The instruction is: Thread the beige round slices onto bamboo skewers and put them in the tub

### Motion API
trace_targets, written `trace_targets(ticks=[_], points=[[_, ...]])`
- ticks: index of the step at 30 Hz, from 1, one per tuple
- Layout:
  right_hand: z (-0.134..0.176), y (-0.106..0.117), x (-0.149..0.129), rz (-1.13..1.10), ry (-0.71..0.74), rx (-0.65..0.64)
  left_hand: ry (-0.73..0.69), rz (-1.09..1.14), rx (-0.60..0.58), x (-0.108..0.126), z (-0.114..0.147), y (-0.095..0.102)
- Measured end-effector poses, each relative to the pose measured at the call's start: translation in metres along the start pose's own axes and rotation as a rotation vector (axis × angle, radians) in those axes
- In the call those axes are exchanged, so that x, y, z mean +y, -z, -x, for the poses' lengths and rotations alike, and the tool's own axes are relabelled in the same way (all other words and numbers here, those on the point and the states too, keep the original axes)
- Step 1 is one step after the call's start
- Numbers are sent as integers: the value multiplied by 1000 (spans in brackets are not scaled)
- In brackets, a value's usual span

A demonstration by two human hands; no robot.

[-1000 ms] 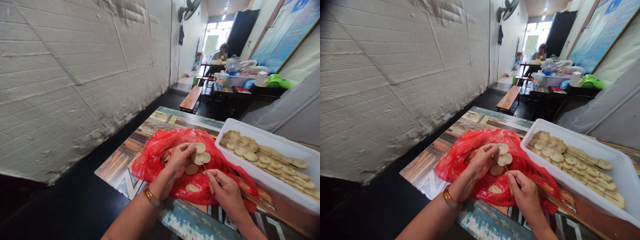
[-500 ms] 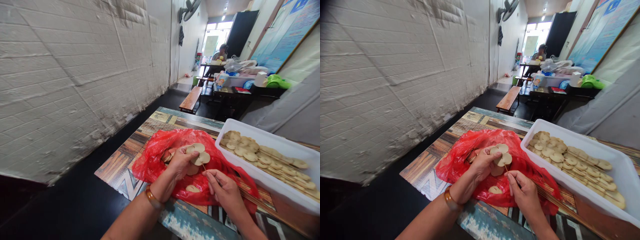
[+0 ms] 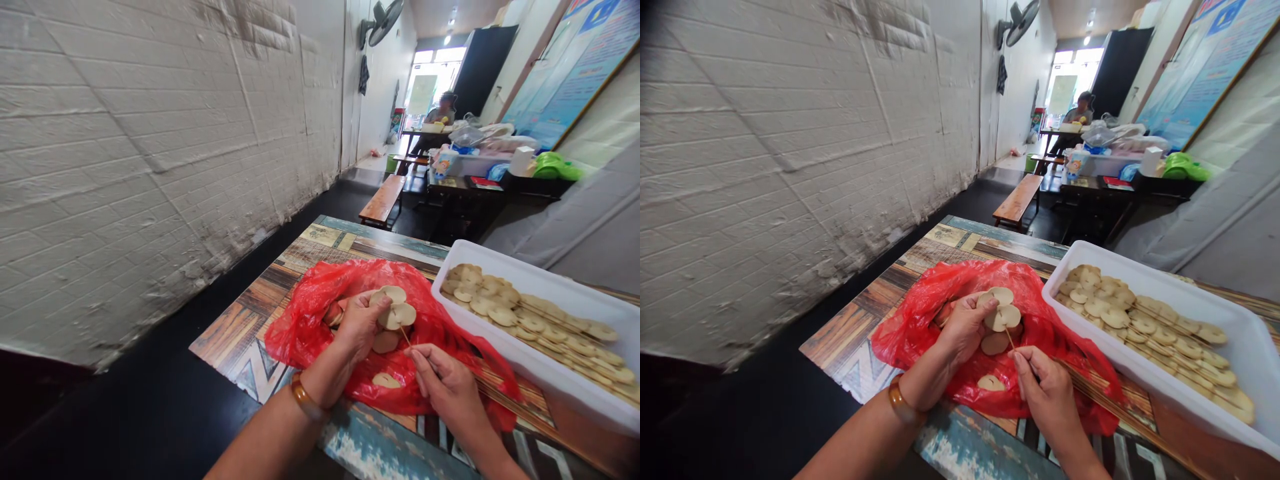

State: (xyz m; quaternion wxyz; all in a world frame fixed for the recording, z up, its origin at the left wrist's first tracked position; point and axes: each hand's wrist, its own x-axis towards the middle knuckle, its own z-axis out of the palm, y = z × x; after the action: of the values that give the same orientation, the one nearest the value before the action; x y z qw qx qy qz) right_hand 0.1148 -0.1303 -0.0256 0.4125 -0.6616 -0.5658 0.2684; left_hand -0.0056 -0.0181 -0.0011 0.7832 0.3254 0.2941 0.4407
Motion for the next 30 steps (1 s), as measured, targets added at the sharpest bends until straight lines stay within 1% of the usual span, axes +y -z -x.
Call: trace_targets(ticks=[5, 9, 16, 20, 24, 30], points=[[-1, -1, 1, 29, 19, 40, -11, -21, 14, -3, -1, -1], [0, -1, 0, 46, 47, 60, -12, -36, 2, -4, 0, -2], [-1, -2, 0, 40, 32, 72, -9, -56, -20, -8, 1, -2], [-1, -1, -1, 29, 34, 66, -10, -32, -32, -5, 2, -3], [-1, -2, -2, 19, 40, 54, -15, 8, 15, -1, 0, -3], [-4, -4, -4, 19, 65, 76, -27, -68, 4, -1, 0, -4]])
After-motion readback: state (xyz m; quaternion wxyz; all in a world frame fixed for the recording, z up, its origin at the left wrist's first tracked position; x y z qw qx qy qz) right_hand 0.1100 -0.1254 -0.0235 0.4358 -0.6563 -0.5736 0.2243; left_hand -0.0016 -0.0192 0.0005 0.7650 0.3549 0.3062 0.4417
